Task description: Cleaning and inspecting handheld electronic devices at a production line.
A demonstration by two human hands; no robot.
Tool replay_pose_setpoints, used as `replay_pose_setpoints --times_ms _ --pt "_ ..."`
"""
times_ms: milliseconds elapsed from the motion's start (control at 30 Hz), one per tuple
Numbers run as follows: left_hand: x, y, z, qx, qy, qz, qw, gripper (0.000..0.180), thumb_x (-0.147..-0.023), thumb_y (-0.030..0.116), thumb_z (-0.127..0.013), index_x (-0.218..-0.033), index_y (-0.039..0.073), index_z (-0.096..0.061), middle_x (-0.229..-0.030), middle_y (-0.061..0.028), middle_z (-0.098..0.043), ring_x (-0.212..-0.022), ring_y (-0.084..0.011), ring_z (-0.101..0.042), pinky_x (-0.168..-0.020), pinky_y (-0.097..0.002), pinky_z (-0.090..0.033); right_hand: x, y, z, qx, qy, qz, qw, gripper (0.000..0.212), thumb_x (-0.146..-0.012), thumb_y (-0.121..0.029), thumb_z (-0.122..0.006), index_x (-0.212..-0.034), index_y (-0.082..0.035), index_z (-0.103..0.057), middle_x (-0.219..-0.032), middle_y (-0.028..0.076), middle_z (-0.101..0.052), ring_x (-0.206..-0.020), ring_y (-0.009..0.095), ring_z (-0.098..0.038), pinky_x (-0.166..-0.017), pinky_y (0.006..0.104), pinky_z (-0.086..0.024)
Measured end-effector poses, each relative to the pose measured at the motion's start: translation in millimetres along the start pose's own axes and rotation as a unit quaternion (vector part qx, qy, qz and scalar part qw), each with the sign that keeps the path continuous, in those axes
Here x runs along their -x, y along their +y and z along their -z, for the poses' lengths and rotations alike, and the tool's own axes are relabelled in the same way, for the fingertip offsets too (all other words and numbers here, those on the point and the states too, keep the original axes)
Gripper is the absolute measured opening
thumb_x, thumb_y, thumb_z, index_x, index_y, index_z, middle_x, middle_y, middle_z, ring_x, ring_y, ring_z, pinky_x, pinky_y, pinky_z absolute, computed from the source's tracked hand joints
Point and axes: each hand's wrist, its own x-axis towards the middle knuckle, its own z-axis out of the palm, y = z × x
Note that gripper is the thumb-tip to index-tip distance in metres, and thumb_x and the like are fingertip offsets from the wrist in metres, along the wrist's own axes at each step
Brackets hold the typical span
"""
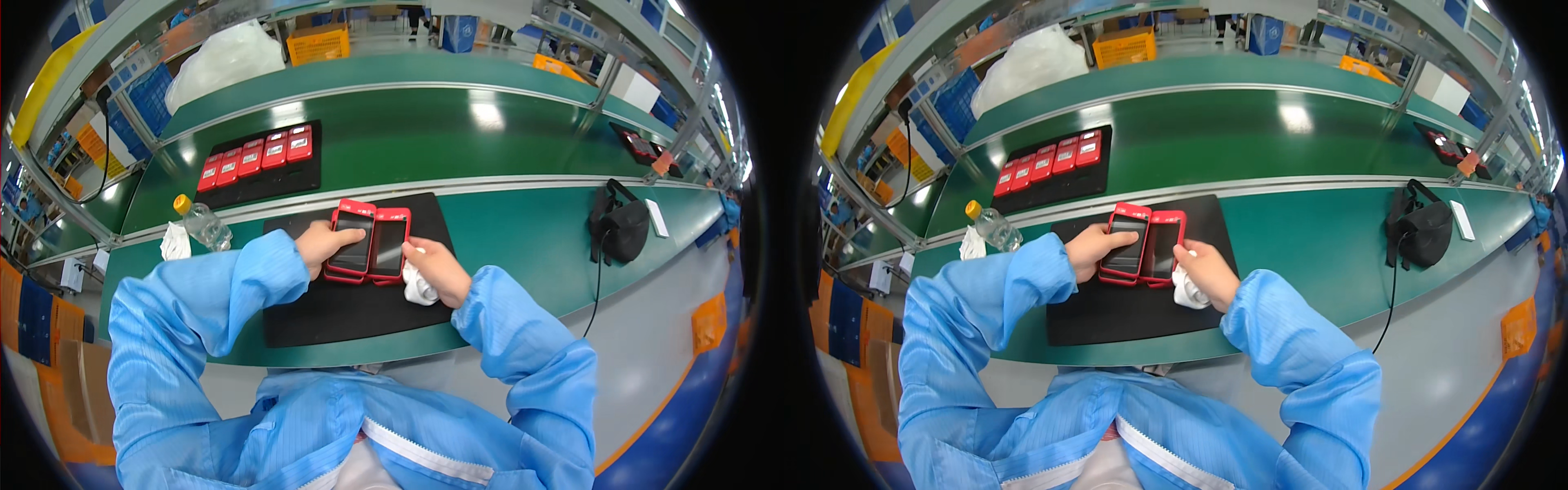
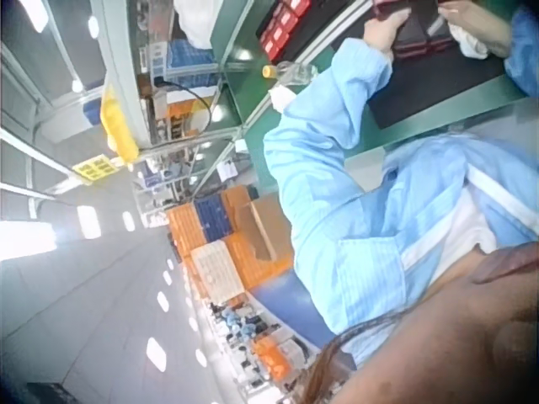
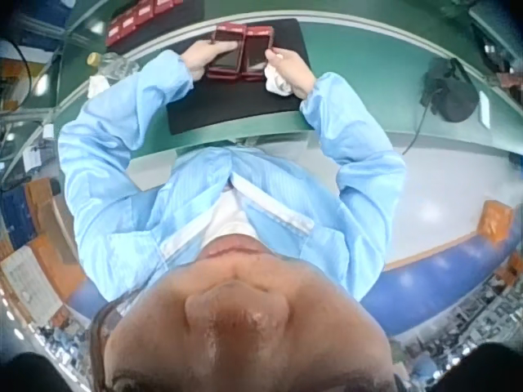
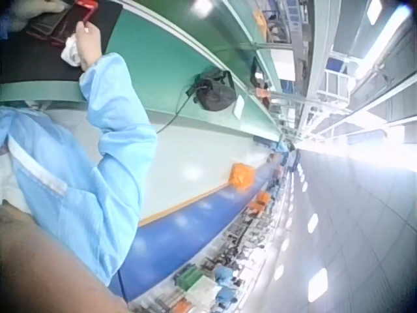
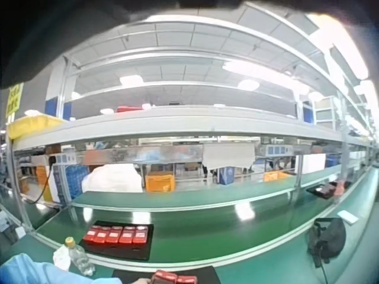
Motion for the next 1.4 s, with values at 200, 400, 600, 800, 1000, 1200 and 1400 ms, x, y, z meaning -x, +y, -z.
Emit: replay_pose_setpoints --times_ms 200,400,600,800,1000,1200,1400 --pt "16.2 -7.3 16.2 0.07 -0.02 -0.002 0.997 0.037 -0.092 0.015 -0.071 -0.123 -0.002 -0.061 -0.114 -0.0131 -0.07 -0.101 -0.0216 -0.069 -0.09 -0.0386 -0.056 -0.3 -11.1 -2.9 0.007 0.014 -0.03 0.999 0.042 -0.101 -0.022 -0.057 -0.136 0.001 -0.054 -0.107 0.01 -0.069 -0.095 0.015 -0.065 -0.083 0.0292 -0.051" --pt "26.8 -0.4 22.7 0.174 -0.104 -0.06 0.977 0.04 -0.096 0.02 -0.066 -0.129 0.001 -0.057 -0.121 -0.0121 -0.067 -0.107 -0.0222 -0.068 -0.096 -0.039 -0.054 -4.2 -17.4 -2.7 -0.042 -0.039 -0.007 0.998 0.036 -0.104 -0.031 -0.053 -0.117 0.0 -0.065 -0.107 0.006 -0.071 -0.094 0.01 -0.064 -0.083 0.027 -0.05" --pt "23.0 12.3 -18.8 0.137 -0.043 -0.059 0.988 0.051 -0.092 0.026 -0.071 -0.133 0.004 -0.052 -0.124 -0.0094 -0.063 -0.113 -0.0203 -0.062 -0.1 -0.0378 -0.048 -25.6 -13.6 -0.3 -0.018 -0.008 -0.06 0.998 0.051 -0.107 -0.044 -0.042 -0.118 0.001 -0.064 -0.102 0.006 -0.07 -0.088 0.014 -0.065 -0.08 0.0299 -0.051" --pt "33.2 -8.6 -7.4 0.116 0.013 -0.073 0.99 0.052 -0.096 0.032 -0.067 -0.138 0.009 -0.048 -0.129 -0.0056 -0.061 -0.117 -0.0177 -0.06 -0.102 -0.0358 -0.047 -20.3 -12.0 -7.1 0.045 0.001 -0.044 0.998 0.052 -0.109 -0.044 -0.037 -0.121 -0.001 -0.063 -0.106 0.006 -0.07 -0.088 0.012 -0.065 -0.079 0.0286 -0.051" --pt "44.1 -16.0 2.4 0.187 -0.041 -0.075 0.979 0.053 -0.093 0.033 -0.071 -0.134 0.009 -0.048 -0.128 -0.0069 -0.06 -0.117 -0.0209 -0.06 -0.103 -0.0406 -0.049 -18.8 -17.4 -26.4 0.061 0.001 -0.067 0.996 0.036 -0.108 -0.027 -0.041 -0.121 -0.001 -0.063 -0.108 0.009 -0.072 -0.092 0.015 -0.069 -0.084 0.0288 -0.053" --pt "43.7 -19.4 1.9 0.22 -0.051 -0.051 0.973 0.053 -0.095 0.034 -0.068 -0.137 0.009 -0.048 -0.131 -0.0085 -0.059 -0.12 -0.0215 -0.059 -0.106 -0.0398 -0.047 -19.1 -9.1 -38.9 -0.048 -0.011 -0.091 0.995 0.031 -0.108 -0.019 -0.04 -0.118 -0.001 -0.063 -0.106 0.01 -0.072 -0.091 0.017 -0.07 -0.085 0.0296 -0.054" --pt "54.7 -32.3 -0.2 0.179 -0.081 -0.088 0.977 0.06 -0.096 0.031 -0.068 -0.146 0.01 -0.041 -0.136 -0.0074 -0.055 -0.124 -0.02 -0.056 -0.107 -0.0396 -0.045 -8.5 2.0 -58.1 -0.117 0.015 0.004 0.993 0.033 -0.107 -0.016 -0.042 -0.13 0.0 -0.059 -0.113 0.007 -0.069 -0.098 0.014 -0.065 -0.089 0.0288 -0.051"
